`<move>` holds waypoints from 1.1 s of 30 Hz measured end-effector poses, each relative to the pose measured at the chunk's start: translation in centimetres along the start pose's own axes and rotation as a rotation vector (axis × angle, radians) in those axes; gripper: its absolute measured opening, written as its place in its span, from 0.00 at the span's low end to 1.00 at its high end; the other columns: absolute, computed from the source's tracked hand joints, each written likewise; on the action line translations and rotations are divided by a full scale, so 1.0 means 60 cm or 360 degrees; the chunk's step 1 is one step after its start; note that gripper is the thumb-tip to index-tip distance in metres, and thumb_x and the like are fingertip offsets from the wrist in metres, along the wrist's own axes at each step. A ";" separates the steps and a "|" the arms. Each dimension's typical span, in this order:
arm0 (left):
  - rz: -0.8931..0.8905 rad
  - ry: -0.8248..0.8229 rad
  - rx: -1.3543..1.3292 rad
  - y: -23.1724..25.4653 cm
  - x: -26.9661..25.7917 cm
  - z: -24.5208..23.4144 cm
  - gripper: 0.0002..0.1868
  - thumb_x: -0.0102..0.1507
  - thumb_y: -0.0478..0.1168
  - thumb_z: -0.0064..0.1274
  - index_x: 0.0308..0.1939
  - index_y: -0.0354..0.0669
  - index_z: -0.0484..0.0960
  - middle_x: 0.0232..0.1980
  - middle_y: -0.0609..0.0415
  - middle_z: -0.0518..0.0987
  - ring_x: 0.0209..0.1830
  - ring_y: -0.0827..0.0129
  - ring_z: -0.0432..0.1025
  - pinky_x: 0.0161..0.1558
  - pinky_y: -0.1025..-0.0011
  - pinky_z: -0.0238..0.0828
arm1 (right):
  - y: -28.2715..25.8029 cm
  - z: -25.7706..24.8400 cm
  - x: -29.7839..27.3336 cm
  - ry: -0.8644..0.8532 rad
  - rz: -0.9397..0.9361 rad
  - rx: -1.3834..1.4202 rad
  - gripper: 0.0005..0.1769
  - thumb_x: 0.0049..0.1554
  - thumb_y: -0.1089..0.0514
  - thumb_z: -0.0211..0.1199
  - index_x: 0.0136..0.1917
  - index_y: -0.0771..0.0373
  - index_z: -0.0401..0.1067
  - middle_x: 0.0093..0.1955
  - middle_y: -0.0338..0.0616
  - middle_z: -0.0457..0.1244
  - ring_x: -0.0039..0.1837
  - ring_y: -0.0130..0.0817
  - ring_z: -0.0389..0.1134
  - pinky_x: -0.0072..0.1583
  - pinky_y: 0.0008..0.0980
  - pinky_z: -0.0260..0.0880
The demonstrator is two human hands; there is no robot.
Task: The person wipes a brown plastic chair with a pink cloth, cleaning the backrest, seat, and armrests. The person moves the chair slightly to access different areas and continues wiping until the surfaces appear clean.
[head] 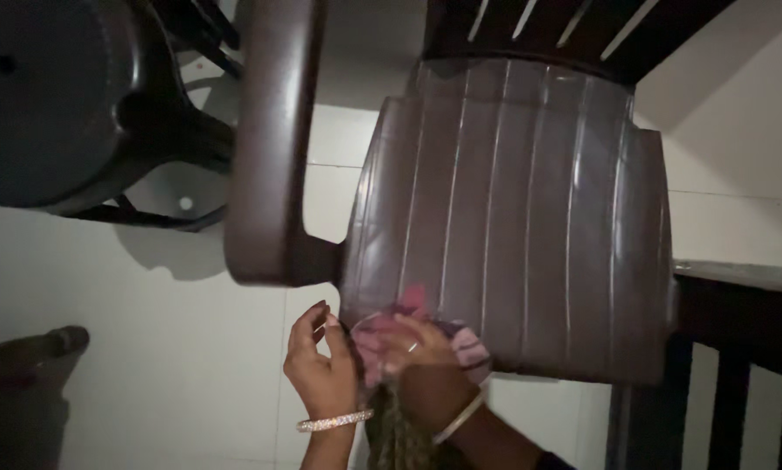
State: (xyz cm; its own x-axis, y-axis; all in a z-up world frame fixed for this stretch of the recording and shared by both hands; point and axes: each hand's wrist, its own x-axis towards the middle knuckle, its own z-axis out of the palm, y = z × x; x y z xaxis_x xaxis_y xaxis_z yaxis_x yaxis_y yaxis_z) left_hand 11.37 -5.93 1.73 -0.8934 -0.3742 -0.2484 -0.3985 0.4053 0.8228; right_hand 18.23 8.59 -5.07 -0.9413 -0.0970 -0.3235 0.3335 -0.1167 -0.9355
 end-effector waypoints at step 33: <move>-0.0193 -0.0313 -0.0007 -0.008 -0.007 -0.022 0.23 0.64 0.36 0.53 0.62 0.33 0.73 0.54 0.38 0.82 0.53 0.52 0.78 0.55 0.60 0.73 | -0.088 0.041 -0.024 -0.0283 -0.0337 -0.1971 0.24 0.48 0.66 0.62 0.60 0.59 0.75 0.57 0.47 0.65 0.62 0.47 0.64 0.63 0.44 0.67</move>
State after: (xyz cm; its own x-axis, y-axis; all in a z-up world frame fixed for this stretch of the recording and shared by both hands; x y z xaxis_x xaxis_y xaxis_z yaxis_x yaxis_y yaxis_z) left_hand 12.20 -7.06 2.09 -0.8623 -0.2503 -0.4402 -0.5051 0.3634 0.7828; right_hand 17.94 6.93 0.67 -0.9179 -0.3316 -0.2181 -0.1850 0.8437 -0.5040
